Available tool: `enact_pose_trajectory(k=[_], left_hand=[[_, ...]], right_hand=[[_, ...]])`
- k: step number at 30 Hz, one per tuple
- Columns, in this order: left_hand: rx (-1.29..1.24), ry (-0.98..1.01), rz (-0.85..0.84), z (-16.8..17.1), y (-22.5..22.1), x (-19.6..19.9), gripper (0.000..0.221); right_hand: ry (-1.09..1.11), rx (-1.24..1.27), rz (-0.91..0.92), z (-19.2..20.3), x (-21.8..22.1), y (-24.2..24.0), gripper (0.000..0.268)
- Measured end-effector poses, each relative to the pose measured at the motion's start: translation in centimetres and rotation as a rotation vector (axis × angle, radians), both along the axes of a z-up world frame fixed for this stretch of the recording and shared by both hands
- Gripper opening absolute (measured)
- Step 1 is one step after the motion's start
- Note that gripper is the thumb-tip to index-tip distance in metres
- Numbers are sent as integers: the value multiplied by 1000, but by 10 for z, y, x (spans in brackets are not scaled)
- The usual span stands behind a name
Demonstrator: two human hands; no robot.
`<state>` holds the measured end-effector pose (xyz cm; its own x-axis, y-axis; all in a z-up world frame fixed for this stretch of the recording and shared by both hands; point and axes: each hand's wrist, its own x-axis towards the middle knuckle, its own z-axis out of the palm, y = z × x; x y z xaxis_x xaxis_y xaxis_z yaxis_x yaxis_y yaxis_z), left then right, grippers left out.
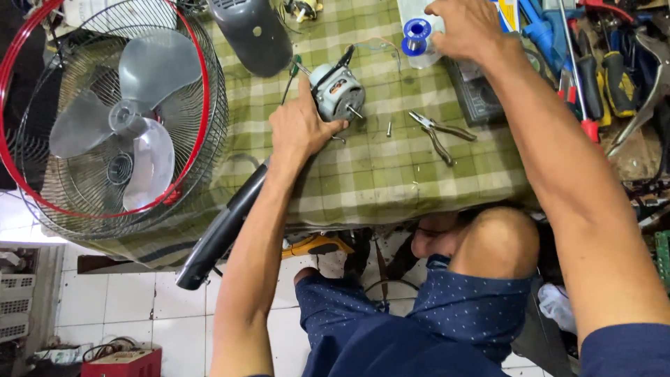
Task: The person lubricates the motor shaft of a disassembled fan motor with a green bottle, then uses a screwdriver to tighten screws on the motor housing. They attach the motor to the fan stand and continue securing it with screws.
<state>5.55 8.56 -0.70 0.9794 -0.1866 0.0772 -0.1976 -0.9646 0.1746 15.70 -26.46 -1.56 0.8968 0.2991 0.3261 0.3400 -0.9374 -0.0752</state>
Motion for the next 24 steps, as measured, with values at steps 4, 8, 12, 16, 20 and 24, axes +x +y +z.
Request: enact_pose_trajectory(k=[4, 8, 12, 16, 20, 24], left_hand=[[-2, 47, 25, 5, -3, -3, 118], [-17, 39, 27, 3, 0, 1, 106], [-48, 46, -14, 5, 3, 4, 107], [-60, 46, 8, 8, 2, 3, 108], [-87, 53, -9, 9, 5, 4, 98], [-108, 32, -19, 6, 4, 4, 108]], right_hand=[[385, 110, 55, 23, 17, 23, 88], [244, 93, 47, 11, 25, 37, 58], [272, 241, 62, 21, 21, 65, 74], [330, 98, 63, 45, 11, 60, 84], [529, -193, -50, 32, 12, 34, 70], [376, -211, -13, -4, 32, 7, 25]])
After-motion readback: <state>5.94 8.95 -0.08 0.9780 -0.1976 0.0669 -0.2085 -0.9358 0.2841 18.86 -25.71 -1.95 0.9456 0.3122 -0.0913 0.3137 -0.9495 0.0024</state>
